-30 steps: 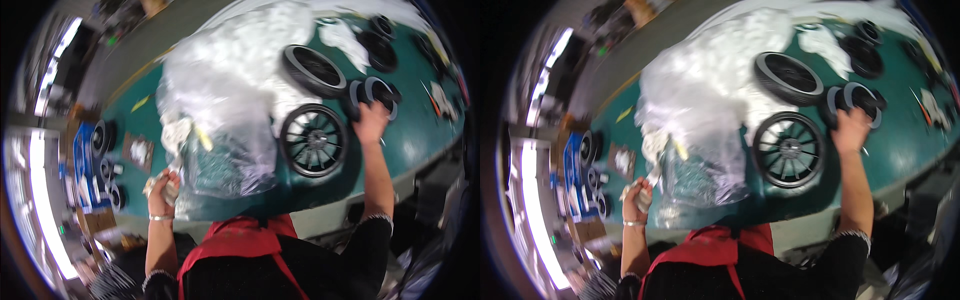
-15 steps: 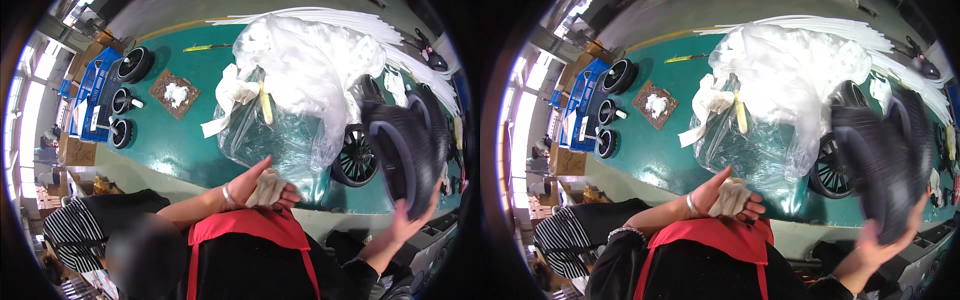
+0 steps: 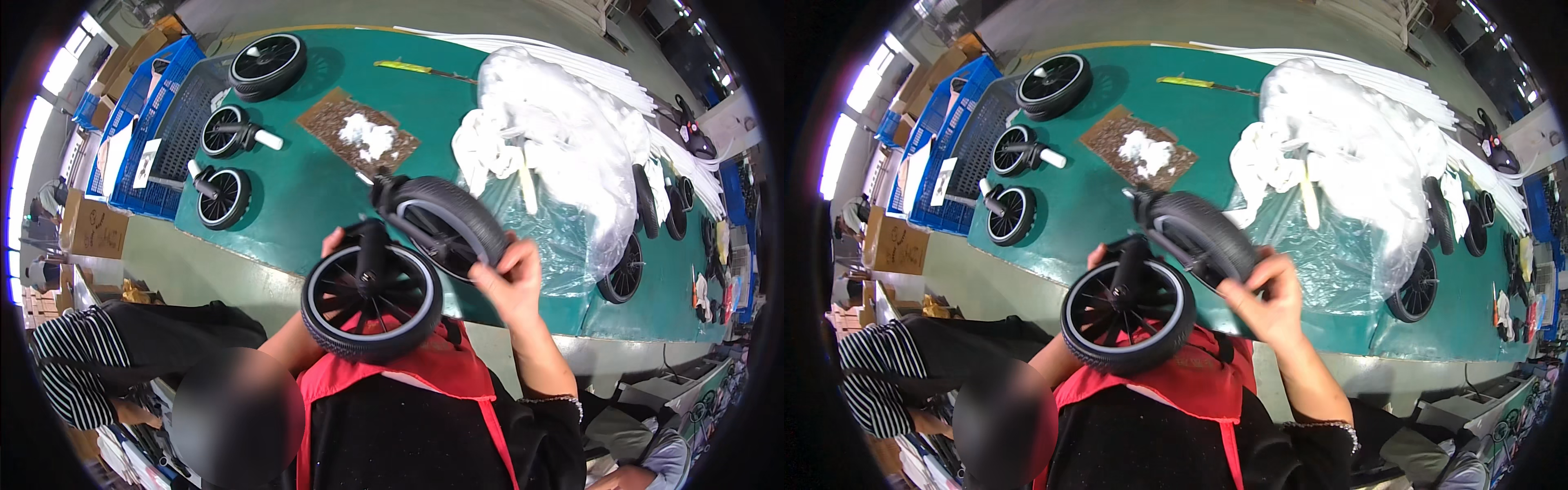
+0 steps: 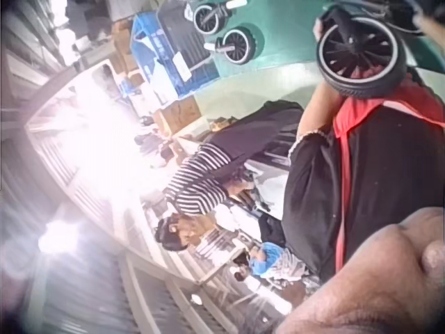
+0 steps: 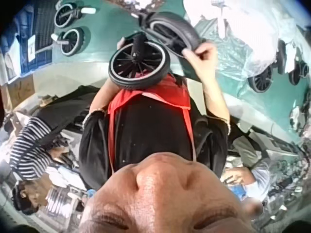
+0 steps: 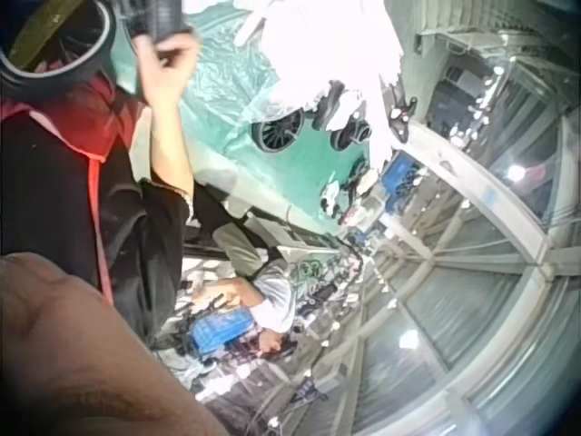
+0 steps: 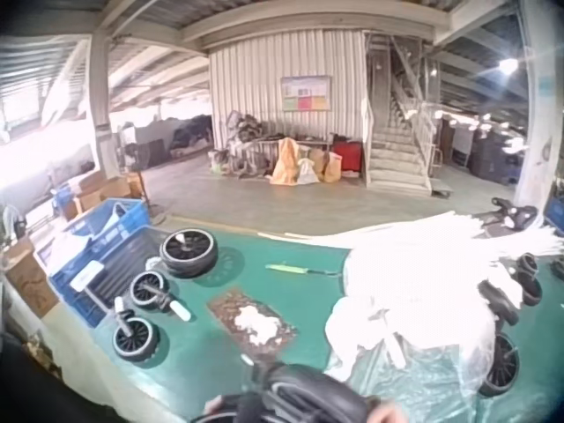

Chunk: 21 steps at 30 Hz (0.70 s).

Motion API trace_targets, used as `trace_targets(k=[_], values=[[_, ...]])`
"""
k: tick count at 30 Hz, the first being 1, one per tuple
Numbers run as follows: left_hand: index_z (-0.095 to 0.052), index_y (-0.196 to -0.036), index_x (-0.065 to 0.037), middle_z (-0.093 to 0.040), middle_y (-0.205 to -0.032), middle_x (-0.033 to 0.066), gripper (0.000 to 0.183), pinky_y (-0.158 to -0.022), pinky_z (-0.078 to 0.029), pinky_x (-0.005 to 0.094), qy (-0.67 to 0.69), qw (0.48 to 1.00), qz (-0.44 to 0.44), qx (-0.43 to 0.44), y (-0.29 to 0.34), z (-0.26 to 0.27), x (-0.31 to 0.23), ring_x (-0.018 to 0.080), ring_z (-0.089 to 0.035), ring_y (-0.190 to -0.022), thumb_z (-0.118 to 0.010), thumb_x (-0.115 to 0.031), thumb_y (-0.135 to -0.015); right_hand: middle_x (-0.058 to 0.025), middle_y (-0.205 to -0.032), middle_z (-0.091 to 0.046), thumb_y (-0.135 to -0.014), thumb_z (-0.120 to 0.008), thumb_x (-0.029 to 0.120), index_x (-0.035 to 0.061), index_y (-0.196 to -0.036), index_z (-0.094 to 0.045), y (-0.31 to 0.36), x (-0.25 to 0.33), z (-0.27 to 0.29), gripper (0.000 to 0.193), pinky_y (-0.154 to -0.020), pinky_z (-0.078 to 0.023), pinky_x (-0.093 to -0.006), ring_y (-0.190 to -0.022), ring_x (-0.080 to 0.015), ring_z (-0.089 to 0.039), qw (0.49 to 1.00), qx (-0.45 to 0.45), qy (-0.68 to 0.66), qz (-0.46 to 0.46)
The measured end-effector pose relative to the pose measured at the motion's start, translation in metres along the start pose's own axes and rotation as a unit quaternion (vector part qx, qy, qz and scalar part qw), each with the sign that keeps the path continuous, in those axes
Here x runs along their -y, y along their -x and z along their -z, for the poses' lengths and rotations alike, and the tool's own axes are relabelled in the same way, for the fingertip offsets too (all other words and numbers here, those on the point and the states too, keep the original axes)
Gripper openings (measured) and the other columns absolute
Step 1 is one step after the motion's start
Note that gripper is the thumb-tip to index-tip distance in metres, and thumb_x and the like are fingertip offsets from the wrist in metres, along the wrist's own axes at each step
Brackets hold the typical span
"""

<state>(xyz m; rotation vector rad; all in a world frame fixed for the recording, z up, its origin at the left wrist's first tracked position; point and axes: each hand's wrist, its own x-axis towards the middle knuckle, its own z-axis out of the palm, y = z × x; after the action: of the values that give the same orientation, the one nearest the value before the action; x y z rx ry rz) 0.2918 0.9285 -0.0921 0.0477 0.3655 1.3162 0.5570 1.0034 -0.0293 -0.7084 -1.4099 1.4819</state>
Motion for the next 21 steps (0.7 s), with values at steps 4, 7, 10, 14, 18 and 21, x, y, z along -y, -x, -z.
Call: trace_targets(k=[4,7,10,14,18,21], values=[[-0.054,-0.128,-0.003,-0.058,-0.126,0.0250,0.071,-0.094,-0.050,0.0551,-0.033,0.993,-0.104,-0.034,0.048,0.038,-0.075,0.0379,-0.062,-0.107,-0.056,-0.059,-0.085,0.0001,-0.095,-0.055,-0.087,-0.068,-0.001,0.0116,-0.108,-0.044,0.008,-0.058,0.015,0.034,-0.077,-0.044,-0.0217,-0.082,-0.0068,-0.054,0.969,-0.213,-0.031,-0.120],[-0.052,-0.129,-0.001,-0.058,-0.124,0.0237,0.067,-0.088,-0.056,0.0461,-0.018,0.984,-0.153,-0.095,0.091,0.034,-0.109,0.0339,-0.065,-0.103,-0.059,-0.052,-0.084,-0.0028,-0.098,-0.059,-0.088,-0.071,0.010,0.0107,-0.110,-0.051,0.048,-0.098,0.063,0.030,-0.084,-0.046,-0.0286,-0.090,-0.0128,-0.057,0.932,-0.212,0.184,-0.231],[-0.051,-0.128,0.002,-0.062,-0.116,0.0235,0.066,-0.077,-0.062,0.0370,-0.067,0.962,-0.191,-0.181,0.109,0.044,-0.121,0.0309,-0.068,-0.093,-0.058,-0.046,-0.084,-0.0131,-0.112,-0.059,-0.081,-0.077,0.018,0.0071,-0.116,-0.054,0.034,-0.067,0.044,0.044,-0.093,-0.044,-0.0384,-0.102,-0.0257,-0.057,0.828,-0.116,0.546,-0.047],[-0.054,-0.124,0.002,-0.065,-0.109,0.0208,0.064,-0.076,-0.060,0.0367,-0.112,0.968,-0.113,-0.193,0.096,0.047,-0.112,0.0284,-0.069,-0.090,-0.056,-0.047,-0.084,-0.0221,-0.131,-0.048,-0.067,-0.084,0.034,0.0054,-0.129,-0.048,-0.015,-0.061,-0.020,0.078,-0.106,-0.034,-0.0489,-0.123,-0.0413,-0.044,0.806,0.124,0.563,-0.135],[-0.057,-0.120,0.000,-0.066,-0.107,0.0203,0.055,-0.073,-0.060,0.0364,-0.131,0.963,-0.035,-0.234,0.067,0.034,-0.129,0.0283,-0.068,-0.091,-0.056,-0.044,-0.088,-0.0238,-0.128,-0.049,-0.062,-0.082,0.044,0.0134,-0.138,-0.037,-0.018,-0.104,-0.027,0.094,-0.101,-0.036,-0.0519,-0.117,-0.0414,-0.049,0.697,0.080,0.708,-0.084],[-0.061,-0.114,0.001,-0.070,-0.096,0.0166,0.053,-0.068,-0.060,0.0333,-0.148,0.959,0.053,-0.235,0.034,0.022,-0.152,0.0236,-0.070,-0.082,-0.056,-0.045,-0.088,-0.0196,-0.108,-0.062,-0.060,-0.082,0.040,0.0166,-0.135,-0.042,-0.039,-0.114,-0.004,0.088,-0.090,-0.045,-0.0511,-0.100,-0.0403,-0.060,0.699,0.050,0.690,-0.184]])
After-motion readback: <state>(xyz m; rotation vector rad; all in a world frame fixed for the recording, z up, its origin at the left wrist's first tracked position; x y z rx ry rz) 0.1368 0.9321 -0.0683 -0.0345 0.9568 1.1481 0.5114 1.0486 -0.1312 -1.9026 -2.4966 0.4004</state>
